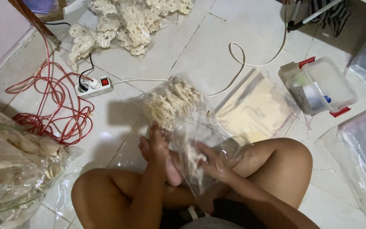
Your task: Manually filling clear plastic bags with white lattice-shaped chips while sitting on the floor.
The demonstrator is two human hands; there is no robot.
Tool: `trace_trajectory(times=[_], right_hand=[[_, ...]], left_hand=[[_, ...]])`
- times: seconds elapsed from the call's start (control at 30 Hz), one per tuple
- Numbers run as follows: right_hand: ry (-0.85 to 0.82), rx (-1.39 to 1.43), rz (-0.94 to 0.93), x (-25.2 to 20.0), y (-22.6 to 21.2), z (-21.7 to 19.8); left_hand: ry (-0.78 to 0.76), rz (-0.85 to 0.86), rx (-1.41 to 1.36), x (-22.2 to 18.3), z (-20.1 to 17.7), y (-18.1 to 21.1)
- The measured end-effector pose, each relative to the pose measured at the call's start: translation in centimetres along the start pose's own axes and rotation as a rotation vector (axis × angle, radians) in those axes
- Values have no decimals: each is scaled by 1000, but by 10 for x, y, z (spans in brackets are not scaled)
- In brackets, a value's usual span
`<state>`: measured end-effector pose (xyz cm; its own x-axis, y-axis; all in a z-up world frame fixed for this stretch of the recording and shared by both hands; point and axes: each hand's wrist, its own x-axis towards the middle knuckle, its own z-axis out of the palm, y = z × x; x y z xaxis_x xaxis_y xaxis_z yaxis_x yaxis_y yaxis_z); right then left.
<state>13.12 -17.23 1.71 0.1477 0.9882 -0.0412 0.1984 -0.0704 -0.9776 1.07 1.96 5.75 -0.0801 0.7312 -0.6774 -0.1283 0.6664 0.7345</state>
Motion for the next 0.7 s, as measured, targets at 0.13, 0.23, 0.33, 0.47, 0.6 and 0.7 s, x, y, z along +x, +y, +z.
trace_trajectory(times=[0.13,0.23,0.33,0.47,0.6,0.7], right_hand=[[122,123,-123,20,2,-17],[77,109,-136,31,-1,-17],[18,131,-202,48,11,-15],[-63,316,-59,43,23,-22],[51,363,83,42,11,-23],[-48,134,-840,70,-7,-8]], left_hand=[[-89,-5,-113,46,13,-35],[-138,12,-87,88,21,-71],[-95,35,-18,28,3,-8],[11,97,106,-4,-4,6],[-81,132,54,2,-2,-15],[132,110,487,-21,1,-2]])
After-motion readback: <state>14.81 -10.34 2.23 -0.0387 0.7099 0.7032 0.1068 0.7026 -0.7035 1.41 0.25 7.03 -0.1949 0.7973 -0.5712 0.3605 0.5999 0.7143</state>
